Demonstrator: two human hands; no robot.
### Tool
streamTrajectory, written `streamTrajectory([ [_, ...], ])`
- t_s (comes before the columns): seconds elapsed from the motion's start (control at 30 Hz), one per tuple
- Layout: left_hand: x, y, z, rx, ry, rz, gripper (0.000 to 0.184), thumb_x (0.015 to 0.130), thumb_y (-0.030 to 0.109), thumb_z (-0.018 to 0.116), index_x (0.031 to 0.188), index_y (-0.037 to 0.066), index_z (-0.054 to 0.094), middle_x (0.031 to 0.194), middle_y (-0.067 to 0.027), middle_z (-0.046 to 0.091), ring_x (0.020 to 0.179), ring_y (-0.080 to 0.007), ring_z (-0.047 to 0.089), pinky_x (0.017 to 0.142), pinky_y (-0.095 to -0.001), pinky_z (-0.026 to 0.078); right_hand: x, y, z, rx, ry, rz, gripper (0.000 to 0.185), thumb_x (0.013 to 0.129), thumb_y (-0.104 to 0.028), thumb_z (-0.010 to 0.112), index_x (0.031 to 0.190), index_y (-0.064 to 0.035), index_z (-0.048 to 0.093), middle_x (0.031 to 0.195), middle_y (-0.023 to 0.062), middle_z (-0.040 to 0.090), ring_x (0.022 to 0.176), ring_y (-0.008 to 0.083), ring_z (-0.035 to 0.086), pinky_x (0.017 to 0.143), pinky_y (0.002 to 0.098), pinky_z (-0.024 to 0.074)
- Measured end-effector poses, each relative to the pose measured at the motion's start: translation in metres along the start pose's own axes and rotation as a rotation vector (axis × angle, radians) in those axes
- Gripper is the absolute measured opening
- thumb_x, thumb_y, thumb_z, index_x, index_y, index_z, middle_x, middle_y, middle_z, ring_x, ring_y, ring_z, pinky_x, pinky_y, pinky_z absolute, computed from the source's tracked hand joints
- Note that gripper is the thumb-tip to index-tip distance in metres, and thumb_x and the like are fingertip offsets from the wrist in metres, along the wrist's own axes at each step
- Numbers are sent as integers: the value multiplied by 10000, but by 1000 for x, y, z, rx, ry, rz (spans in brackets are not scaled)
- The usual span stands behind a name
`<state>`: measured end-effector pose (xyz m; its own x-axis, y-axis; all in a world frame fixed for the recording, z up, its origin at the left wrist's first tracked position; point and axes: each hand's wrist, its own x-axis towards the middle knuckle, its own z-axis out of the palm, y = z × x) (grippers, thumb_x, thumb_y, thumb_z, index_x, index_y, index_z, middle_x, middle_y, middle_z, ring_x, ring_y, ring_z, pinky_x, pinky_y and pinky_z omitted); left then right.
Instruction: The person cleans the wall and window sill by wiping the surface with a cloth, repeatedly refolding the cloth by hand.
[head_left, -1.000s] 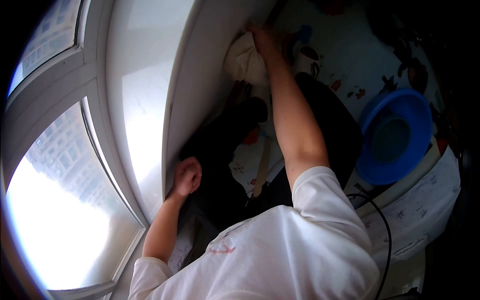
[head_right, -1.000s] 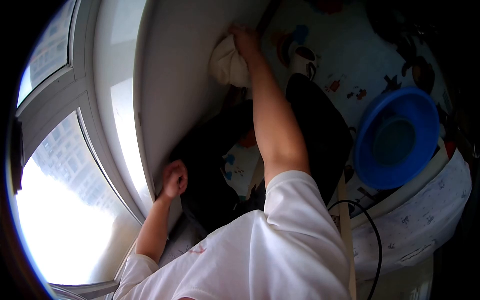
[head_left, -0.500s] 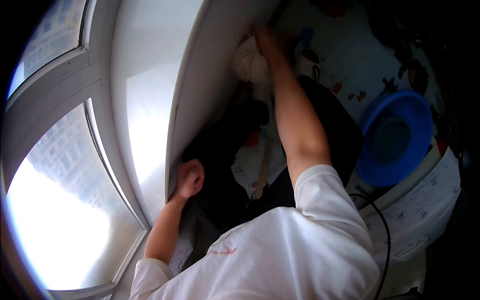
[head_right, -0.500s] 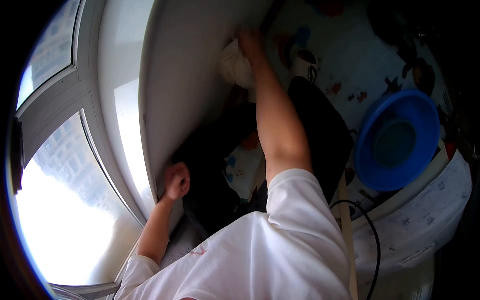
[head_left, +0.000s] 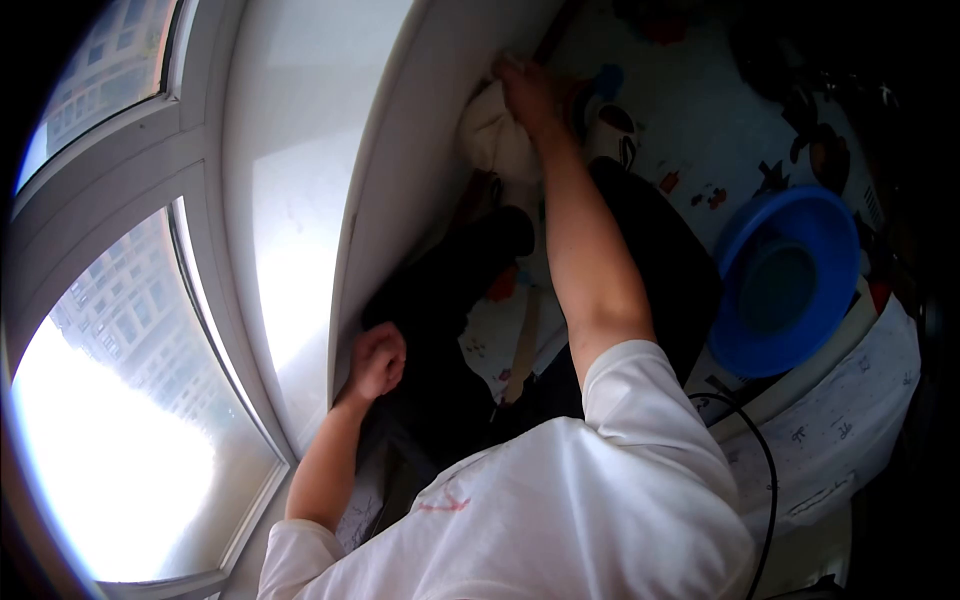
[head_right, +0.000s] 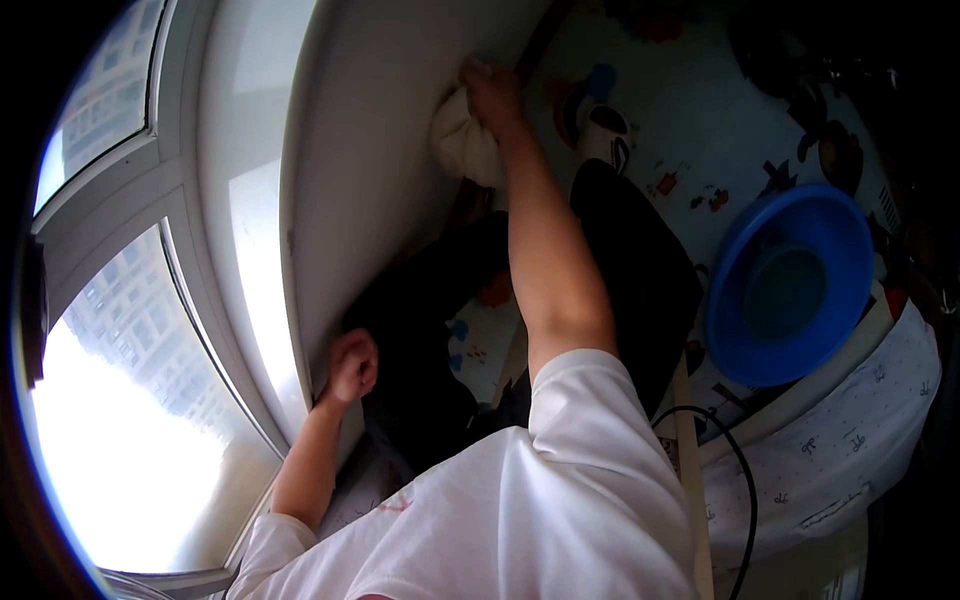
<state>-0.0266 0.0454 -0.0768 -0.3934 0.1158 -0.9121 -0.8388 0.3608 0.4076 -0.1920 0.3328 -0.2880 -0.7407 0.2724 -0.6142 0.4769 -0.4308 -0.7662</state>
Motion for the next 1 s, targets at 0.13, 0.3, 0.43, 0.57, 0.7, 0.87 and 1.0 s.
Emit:
streamTrajectory([
  [0.13, 0, 0, 1, 26, 10, 2, 207, 854, 159, 427, 679, 49, 433, 413, -25, 331, 284, -106, 300, 274, -232, 229, 26, 28, 4, -115, 108, -67, 522, 778, -298, 590, 1193, 16, 543, 1115, 193, 583, 990, 271, 569, 831, 359, 456],
  [0.3, -2, 2, -2, 27, 5, -11, 203, 860, 154, 427, 684, 52, 438, 416, -21, 331, 284, -103, 293, 274, -230, 226, -1, 0, 1, -69, -75, 13, 518, 795, -317, 570, 1201, 2, 537, 1134, 187, 588, 1033, 290, 568, 880, 353, 446],
  [0.43, -3, 2, -2, 37, 1, -13, 209, 865, 159, 426, 685, 52, 438, 415, -21, 331, 284, -103, 298, 273, -231, 224, 28, 25, 6, -251, 79, -129, 503, 795, -321, 569, 1178, 6, 551, 1104, 197, 600, 1035, 295, 569, 864, 358, 450],
  [0.57, -1, 2, -3, 29, 4, -3, 206, 866, 148, 424, 683, 55, 439, 423, -16, 333, 291, -95, 293, 278, -229, 214, 23, 26, 8, -261, 42, -127, 491, 798, -307, 558, 1175, 8, 551, 1095, 205, 605, 1053, 308, 563, 873, 367, 448],
  [0.7, -1, -1, -3, 2, -12, -8, 192, 862, 129, 425, 683, 63, 451, 437, -9, 334, 304, -82, 280, 290, -228, 200, 7, 19, 7, -270, 3, -214, 466, 824, -292, 533, 1173, 17, 546, 1111, 209, 597, 1057, 315, 560, 896, 368, 439],
  [0.87, -4, 2, -3, 18, 5, -21, 195, 862, 139, 423, 685, 59, 445, 432, -15, 337, 301, -90, 291, 287, -230, 210, 27, 31, 8, -260, 39, -140, 422, 860, -285, 514, 1184, -17, 552, 1158, 192, 580, 1065, 314, 554, 908, 369, 425],
  [1.0, -1, 1, -2, 28, 5, -24, 198, 866, 143, 421, 688, 59, 444, 432, -15, 340, 300, -90, 293, 287, -231, 212, -5, 9, 4, -347, -76, -270, 437, 869, -306, 514, 1222, -50, 533, 1157, 180, 583, 1068, 316, 548, 909, 366, 421],
])
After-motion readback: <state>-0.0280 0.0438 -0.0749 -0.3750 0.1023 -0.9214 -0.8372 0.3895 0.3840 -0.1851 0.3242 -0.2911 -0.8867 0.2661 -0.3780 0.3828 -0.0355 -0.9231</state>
